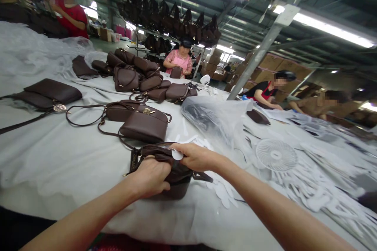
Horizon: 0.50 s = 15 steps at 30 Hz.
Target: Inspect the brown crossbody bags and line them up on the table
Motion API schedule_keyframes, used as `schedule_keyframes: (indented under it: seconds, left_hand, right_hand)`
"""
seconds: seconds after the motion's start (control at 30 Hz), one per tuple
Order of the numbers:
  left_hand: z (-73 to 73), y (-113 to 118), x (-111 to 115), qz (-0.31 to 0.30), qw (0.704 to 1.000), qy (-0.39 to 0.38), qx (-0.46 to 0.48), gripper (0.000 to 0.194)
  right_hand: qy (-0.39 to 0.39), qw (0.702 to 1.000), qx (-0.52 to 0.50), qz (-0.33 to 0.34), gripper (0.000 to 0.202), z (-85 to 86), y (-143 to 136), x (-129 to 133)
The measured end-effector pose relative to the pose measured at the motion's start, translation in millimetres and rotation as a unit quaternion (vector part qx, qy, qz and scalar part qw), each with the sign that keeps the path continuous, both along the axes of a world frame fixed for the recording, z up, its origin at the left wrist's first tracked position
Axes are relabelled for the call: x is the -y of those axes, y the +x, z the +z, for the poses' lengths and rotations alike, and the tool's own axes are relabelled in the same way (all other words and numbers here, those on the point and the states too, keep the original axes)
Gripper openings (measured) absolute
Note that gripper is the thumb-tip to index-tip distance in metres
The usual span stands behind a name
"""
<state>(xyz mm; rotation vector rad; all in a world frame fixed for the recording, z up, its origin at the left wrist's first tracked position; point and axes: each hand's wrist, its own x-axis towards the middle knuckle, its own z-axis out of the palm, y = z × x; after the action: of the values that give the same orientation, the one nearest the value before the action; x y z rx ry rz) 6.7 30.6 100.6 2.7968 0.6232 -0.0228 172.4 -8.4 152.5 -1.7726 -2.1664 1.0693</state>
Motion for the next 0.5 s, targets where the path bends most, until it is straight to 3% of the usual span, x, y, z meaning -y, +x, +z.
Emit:
schedule_keyframes:
  seconds: [0.13, 0.3, 0.4, 0.5]
  left_hand:
    - [0.8, 0, 2, -0.011, 1.000, 0.002, 0.005, 0.047]
    - [-10.8, 2, 11, -0.019, 0.998, 0.055, 0.033, 0.045]
    - [-16.4, 7, 16, -0.007, 0.997, 0.072, 0.018, 0.032]
    - [-19.3, 10, 20, -0.019, 0.998, 0.046, 0.037, 0.027]
  right_hand:
    - [0.015, 1.000, -0.016, -0.009, 0.048, -2.4, 1, 4]
    - [0.033, 0.999, -0.011, 0.023, 0.051, -7.3, 1, 7]
    - [0.047, 0.993, 0.102, 0.040, 0.052, -9.2, -5, 8]
    - [0.063, 0.962, 0.260, 0.060, 0.043, -9.0, -18, 5]
